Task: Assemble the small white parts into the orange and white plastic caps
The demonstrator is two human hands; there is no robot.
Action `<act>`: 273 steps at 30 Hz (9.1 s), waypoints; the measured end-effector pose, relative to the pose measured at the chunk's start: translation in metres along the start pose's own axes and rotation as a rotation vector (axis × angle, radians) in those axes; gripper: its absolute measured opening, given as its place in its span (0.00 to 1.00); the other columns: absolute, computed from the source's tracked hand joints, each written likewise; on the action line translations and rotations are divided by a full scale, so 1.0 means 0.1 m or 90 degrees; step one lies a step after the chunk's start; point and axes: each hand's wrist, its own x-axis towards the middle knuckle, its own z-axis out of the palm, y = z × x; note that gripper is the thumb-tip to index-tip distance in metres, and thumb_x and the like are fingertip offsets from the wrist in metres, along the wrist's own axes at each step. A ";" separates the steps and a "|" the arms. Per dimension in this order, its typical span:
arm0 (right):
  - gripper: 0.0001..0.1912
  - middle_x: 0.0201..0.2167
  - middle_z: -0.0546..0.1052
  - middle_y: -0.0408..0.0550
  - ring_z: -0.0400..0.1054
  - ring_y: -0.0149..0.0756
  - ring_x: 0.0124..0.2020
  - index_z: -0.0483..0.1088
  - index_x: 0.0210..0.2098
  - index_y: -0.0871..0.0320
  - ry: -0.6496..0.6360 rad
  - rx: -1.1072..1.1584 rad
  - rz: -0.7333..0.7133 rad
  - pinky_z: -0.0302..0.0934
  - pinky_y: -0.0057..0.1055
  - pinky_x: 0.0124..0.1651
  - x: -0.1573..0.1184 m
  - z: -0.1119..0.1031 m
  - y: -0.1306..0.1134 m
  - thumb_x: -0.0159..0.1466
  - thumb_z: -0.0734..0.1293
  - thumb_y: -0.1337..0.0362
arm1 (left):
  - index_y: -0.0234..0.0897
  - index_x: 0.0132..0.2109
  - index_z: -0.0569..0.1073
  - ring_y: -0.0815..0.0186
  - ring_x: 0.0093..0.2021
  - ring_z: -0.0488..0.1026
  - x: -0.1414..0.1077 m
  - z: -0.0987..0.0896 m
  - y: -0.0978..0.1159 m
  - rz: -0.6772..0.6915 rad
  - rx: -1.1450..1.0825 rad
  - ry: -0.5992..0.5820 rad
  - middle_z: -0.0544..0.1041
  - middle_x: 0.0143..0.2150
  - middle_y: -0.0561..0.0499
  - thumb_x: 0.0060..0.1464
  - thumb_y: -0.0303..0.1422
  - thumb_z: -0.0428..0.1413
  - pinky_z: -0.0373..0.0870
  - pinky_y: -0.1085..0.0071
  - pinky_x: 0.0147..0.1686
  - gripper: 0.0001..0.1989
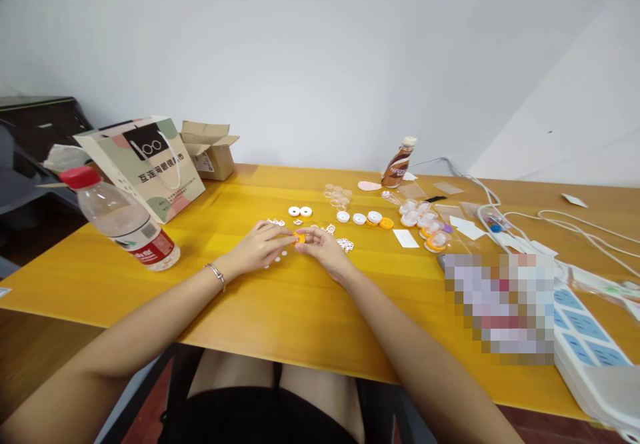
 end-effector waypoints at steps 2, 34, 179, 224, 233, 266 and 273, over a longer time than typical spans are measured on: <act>0.18 0.25 0.69 0.38 0.65 0.28 0.31 0.69 0.37 0.55 -0.002 0.004 0.003 0.58 0.32 0.44 0.00 0.00 0.01 0.45 0.71 0.64 | 0.41 0.50 0.66 0.64 0.46 0.65 0.01 0.00 0.03 -0.026 -0.059 0.027 0.70 0.46 0.47 0.55 0.28 0.46 0.56 0.64 0.47 0.16; 0.11 0.36 0.75 0.43 0.69 0.29 0.36 0.72 0.35 0.54 -0.037 0.062 0.038 0.61 0.30 0.47 -0.03 0.02 -0.02 0.51 0.68 0.61 | 0.32 0.39 0.72 0.73 0.26 0.69 0.09 0.13 0.11 -0.486 -0.730 0.021 0.73 0.29 0.50 0.47 0.40 0.55 0.62 0.81 0.20 0.16; 0.13 0.36 0.72 0.44 0.66 0.31 0.36 0.70 0.37 0.53 0.006 -0.100 -0.169 0.59 0.32 0.46 0.03 0.07 0.07 0.50 0.68 0.65 | 0.35 0.30 0.74 0.66 0.39 0.69 0.11 0.22 0.11 -0.313 -0.407 0.223 0.72 0.36 0.48 0.47 0.30 0.56 0.64 0.67 0.45 0.03; 0.13 0.28 0.67 0.40 0.62 0.28 0.29 0.66 0.34 0.55 0.044 -0.060 -0.093 0.58 0.28 0.36 0.04 0.07 0.12 0.48 0.68 0.65 | 0.33 0.33 0.73 0.70 0.32 0.71 -0.06 -0.24 -0.41 -0.305 -0.498 -0.216 0.75 0.31 0.50 0.45 0.32 0.55 0.66 0.74 0.34 0.07; 0.14 0.29 0.68 0.41 0.62 0.27 0.29 0.66 0.35 0.56 0.022 -0.045 -0.080 0.57 0.27 0.35 0.05 0.05 0.15 0.47 0.67 0.66 | 0.34 0.31 0.72 0.70 0.25 0.68 -0.24 -0.30 -0.64 -0.360 -0.366 -0.403 0.74 0.27 0.52 0.32 0.40 0.62 0.59 0.79 0.22 0.17; 0.13 0.26 0.69 0.39 0.66 0.28 0.27 0.67 0.35 0.55 -0.022 -0.047 -0.063 0.61 0.31 0.37 0.01 0.07 0.08 0.49 0.68 0.64 | 0.39 0.34 0.75 0.69 0.30 0.70 -0.03 -0.27 -0.17 -0.287 -0.156 -0.096 0.76 0.31 0.51 0.49 0.30 0.50 0.62 0.76 0.32 0.09; 0.15 0.32 0.72 0.42 0.66 0.28 0.28 0.68 0.38 0.54 -0.038 -0.058 -0.066 0.61 0.30 0.38 0.01 0.08 0.10 0.49 0.68 0.64 | 0.34 0.34 0.75 0.68 0.31 0.72 0.03 -0.13 -0.05 -0.333 -0.414 -0.015 0.77 0.31 0.50 0.49 0.34 0.52 0.66 0.75 0.32 0.10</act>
